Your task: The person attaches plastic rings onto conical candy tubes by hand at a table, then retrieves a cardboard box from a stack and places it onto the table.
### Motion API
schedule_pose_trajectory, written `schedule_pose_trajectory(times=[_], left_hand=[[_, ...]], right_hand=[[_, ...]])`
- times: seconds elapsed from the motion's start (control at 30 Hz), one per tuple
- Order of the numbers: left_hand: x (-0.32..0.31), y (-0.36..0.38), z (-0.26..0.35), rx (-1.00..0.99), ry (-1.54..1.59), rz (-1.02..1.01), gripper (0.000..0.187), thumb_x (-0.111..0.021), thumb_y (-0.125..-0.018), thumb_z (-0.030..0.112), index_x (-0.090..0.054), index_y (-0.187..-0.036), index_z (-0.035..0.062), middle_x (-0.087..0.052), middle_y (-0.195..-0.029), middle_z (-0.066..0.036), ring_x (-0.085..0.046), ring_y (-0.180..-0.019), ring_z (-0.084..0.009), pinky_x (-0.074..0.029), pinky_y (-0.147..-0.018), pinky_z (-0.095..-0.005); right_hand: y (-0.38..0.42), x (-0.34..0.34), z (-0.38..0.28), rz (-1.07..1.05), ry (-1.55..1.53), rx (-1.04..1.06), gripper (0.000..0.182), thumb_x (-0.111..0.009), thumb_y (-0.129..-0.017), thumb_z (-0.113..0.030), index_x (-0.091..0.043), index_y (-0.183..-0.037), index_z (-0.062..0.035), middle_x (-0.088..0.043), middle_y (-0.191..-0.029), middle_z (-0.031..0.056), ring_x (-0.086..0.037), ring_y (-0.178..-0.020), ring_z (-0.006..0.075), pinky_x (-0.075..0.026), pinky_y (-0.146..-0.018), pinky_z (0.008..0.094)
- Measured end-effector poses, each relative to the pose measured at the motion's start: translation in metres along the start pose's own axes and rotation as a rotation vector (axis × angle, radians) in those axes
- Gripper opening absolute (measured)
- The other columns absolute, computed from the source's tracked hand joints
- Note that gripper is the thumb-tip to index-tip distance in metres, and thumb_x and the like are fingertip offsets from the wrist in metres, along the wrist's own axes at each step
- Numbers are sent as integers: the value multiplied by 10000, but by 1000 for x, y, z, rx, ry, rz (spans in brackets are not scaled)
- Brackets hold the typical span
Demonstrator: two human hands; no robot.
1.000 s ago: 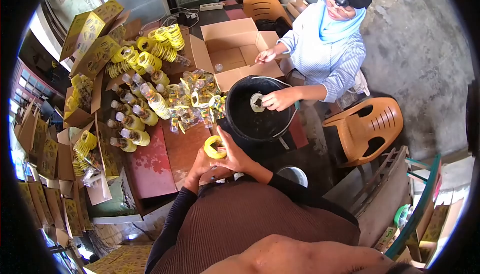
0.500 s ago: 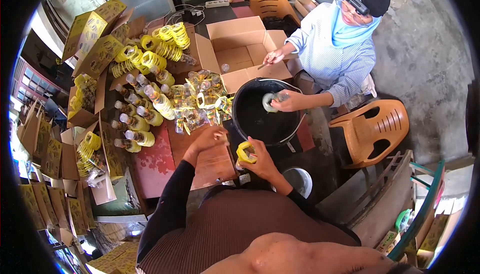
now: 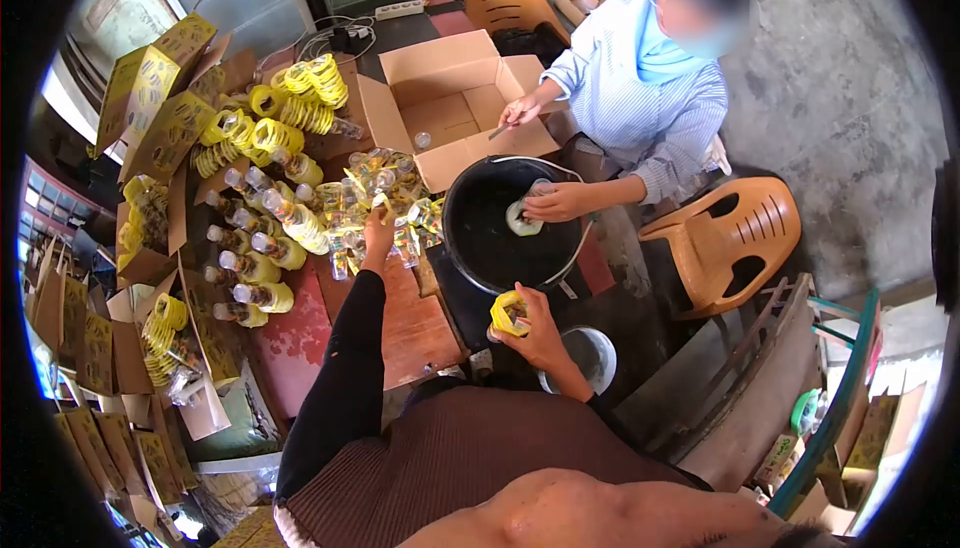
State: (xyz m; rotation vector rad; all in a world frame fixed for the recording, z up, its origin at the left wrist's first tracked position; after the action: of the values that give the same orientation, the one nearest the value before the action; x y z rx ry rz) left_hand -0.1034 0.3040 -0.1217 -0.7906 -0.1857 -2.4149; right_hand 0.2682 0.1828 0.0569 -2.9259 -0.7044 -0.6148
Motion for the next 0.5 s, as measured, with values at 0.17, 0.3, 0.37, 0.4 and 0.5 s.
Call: schedule_pose_trajectory(times=[0.17,0.3,0.37,0.4,0.5], left_hand=[[10,9,16,-196,-82,129,249,-640,-819,157,-577,-1027,35,-594,-985,-199,-570,-947,-368,-452,-812,-460],[58,40,41,-134,29,156,205,-581,-882,169,-563,-1027,25,-585,-976,-171,-590,-837,-348,-469,-742,-431],[64,41,10,-35,217,125,190,-539,-908,134,-541,-1054,12,-593,-919,-149,-601,-757,-257,-479,-643,-354],[78,53,26,-100,201,114,177,-533,-912,125,-541,-1047,11,-595,-908,-139,-602,-759,-238,-484,-642,-343],[124,87,94,-131,239,19,161,-533,-921,120,-540,-1035,6,-592,-886,-113,-595,-764,-193,-488,-664,-316]], right_hand=[[4,0,-1,86,44,42,884,-827,-662,-213,-319,-1366,-45,-372,-1257,165,-463,-1146,303,-460,-946,380],[1,-8,9,206,24,148,874,-865,-602,-234,-361,-1282,-15,-402,-1204,172,-467,-1105,320,-404,-959,384],[-5,-13,10,188,-33,118,864,-873,-589,-229,-370,-1256,-10,-412,-1182,165,-467,-1102,317,-396,-955,379],[-9,-18,14,169,-66,117,866,-874,-588,-223,-368,-1258,-10,-414,-1179,165,-468,-1100,317,-394,-957,381],[-20,-16,-20,164,110,324,815,-852,-625,-174,-375,-1268,-19,-426,-1186,152,-490,-1108,277,-418,-947,357]])
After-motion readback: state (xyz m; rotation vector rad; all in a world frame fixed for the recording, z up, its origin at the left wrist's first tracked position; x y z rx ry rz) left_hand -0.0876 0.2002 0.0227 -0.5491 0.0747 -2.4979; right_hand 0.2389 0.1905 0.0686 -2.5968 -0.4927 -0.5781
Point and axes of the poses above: each hand's wrist, its own y-axis away from the middle knuckle, its own x-axis out of the back of the hand, z = x × y, the point moved 1 cm from there along -y, towards the middle knuckle
